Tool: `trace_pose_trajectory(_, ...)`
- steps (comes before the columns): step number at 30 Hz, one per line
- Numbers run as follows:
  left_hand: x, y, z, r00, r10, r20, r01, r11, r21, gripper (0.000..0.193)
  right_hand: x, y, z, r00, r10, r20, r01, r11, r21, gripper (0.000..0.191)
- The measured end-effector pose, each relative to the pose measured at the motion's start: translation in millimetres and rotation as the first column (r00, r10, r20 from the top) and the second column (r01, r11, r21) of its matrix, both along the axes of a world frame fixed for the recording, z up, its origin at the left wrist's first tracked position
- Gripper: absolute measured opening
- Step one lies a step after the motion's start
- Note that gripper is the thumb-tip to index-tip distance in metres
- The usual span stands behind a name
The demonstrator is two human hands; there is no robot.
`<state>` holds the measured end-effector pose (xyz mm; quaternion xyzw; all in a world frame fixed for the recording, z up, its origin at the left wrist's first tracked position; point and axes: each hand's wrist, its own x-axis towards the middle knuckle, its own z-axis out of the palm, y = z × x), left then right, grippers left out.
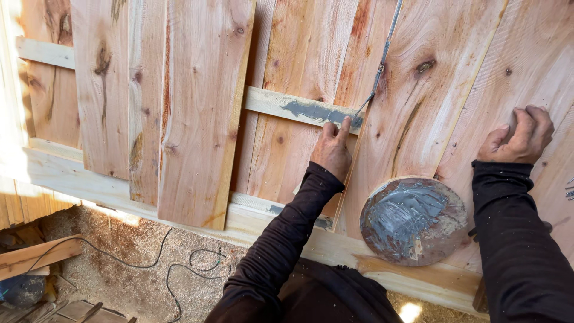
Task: The person hammers nails into wooden planks to secure them to a frame. They then use a putty knife to apply a gray sealant into the gaps between the planks, smoothing it along the seams.
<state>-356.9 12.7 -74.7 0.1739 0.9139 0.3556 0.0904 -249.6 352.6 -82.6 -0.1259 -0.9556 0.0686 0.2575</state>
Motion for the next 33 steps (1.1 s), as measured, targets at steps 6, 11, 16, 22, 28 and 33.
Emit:
trace_pose_trajectory(6, 10.9, 3.9, -1.9, 0.998, 0.009, -0.058, -0.008, 1.0, 0.022, 0.061, 2.7, 3.1, -2.4, 1.0, 0.013, 0.003, -0.013, 1.0, 0.027, 0.044)
trace_pose_trajectory(11, 20.7, 5.4, -4.9, 0.999, 0.033, 0.012, -0.032, 0.998, -0.054, 0.066, 1.3, 3.8, -3.4, 1.0, 0.017, -0.001, -0.017, 0.999, 0.029, 0.046)
trace_pose_trajectory(16, 25.8, 3.7, -8.6, 0.999, 0.046, -0.007, -0.047, 0.997, -0.056, 0.071, 2.0, 3.3, -3.8, 1.0, 0.013, 0.012, -0.013, 1.0, 0.009, 0.046)
trace_pose_trajectory(22, 30.3, 7.1, -12.0, 0.999, 0.052, -0.005, -0.052, 0.997, -0.053, 0.071, 3.9, 4.1, -5.2, 1.0, 0.0, 0.016, -0.001, 1.0, 0.023, 0.046)
trace_pose_trajectory(28, 38.6, 15.7, -12.3, 0.999, 0.04, 0.03, -0.038, 0.997, -0.068, 0.068, 2.8, 2.6, -4.6, 1.0, 0.011, 0.001, -0.011, 1.0, -0.006, 0.047)
trace_pose_trajectory(33, 42.8, 8.6, -9.2, 1.0, 0.003, -0.012, -0.004, 0.994, -0.109, 0.073, 3.4, 3.1, -4.0, 1.0, 0.022, -0.001, -0.022, 1.0, 0.017, 0.047)
